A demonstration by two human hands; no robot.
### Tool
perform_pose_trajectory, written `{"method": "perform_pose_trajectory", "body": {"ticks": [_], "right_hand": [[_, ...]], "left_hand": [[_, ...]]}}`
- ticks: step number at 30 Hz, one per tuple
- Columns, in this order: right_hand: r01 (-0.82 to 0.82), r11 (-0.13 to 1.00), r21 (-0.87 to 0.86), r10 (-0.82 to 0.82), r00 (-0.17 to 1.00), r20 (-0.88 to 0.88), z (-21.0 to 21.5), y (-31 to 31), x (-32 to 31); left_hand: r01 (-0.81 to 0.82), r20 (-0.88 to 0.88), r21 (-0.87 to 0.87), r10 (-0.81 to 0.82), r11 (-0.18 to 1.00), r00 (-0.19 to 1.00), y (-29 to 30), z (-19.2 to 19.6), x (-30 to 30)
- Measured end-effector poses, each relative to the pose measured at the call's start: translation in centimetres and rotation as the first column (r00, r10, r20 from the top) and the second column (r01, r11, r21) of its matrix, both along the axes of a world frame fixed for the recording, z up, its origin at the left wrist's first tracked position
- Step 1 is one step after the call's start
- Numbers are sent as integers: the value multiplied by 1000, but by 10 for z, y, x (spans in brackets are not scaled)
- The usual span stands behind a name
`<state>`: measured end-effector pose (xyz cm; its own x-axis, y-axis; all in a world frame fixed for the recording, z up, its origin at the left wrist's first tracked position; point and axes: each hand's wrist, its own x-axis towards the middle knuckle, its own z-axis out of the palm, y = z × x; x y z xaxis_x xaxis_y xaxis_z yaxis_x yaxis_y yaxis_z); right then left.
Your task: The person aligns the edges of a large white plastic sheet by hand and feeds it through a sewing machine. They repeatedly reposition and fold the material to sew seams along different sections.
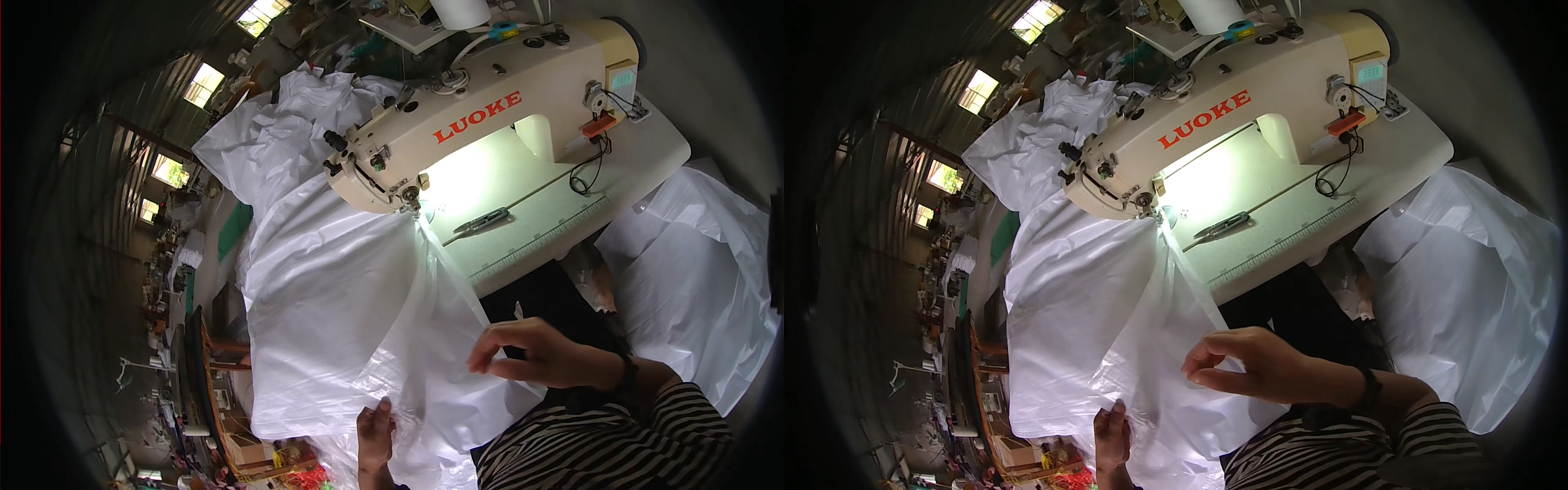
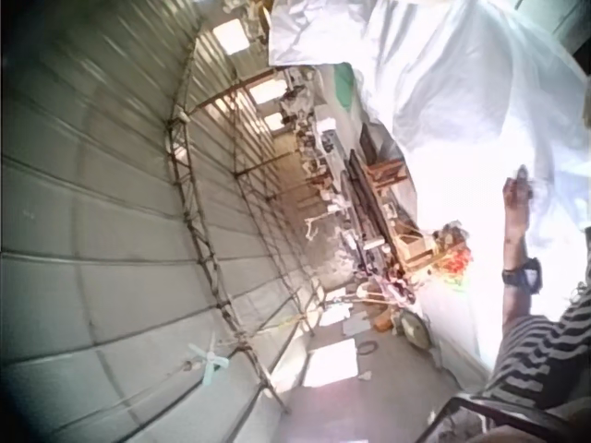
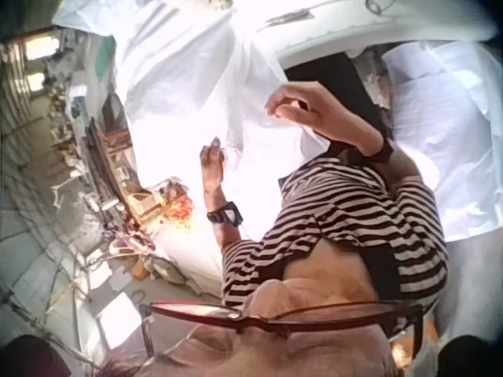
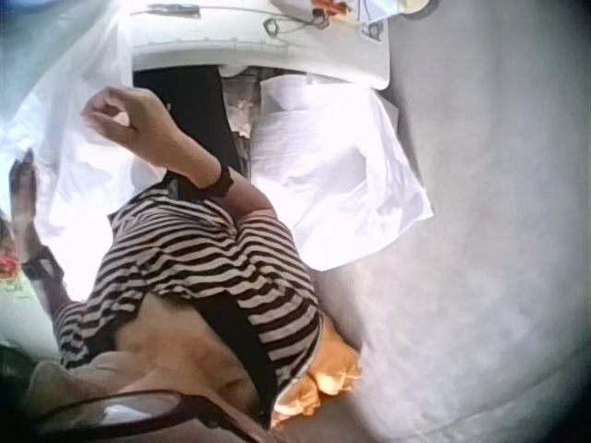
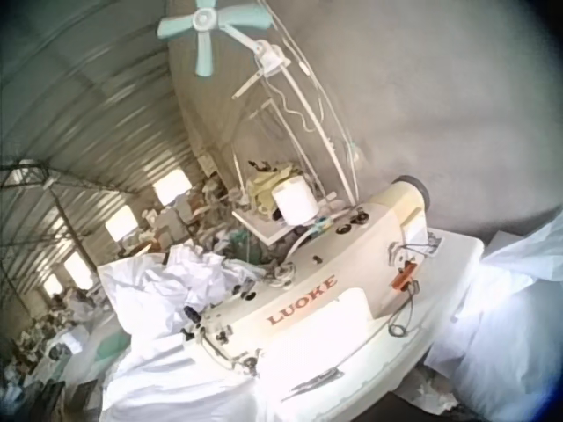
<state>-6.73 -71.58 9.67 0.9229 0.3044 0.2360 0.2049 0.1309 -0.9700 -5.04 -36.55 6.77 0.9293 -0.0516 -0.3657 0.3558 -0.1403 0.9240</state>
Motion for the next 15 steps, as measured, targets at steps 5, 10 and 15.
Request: {"method": "perform_pose_trajectory", "body": {"ticks": [5, 10, 15], "right_hand": [[-246, 932, 265, 349, 801, -486, -93, 91, 8], [-119, 824, 554, 399, 816, -419, -128, 58, -23], [-130, 979, 158, 202, 736, -646, -129, 18, -70]], "left_hand": [[172, 195, 62, -181, 983, 964, -14, -11, -16], [29, 244, 873, -489, 486, 837, 31, -32, 12], [-146, 262, 904, -249, 402, 932, 72, -31, 8]]}}
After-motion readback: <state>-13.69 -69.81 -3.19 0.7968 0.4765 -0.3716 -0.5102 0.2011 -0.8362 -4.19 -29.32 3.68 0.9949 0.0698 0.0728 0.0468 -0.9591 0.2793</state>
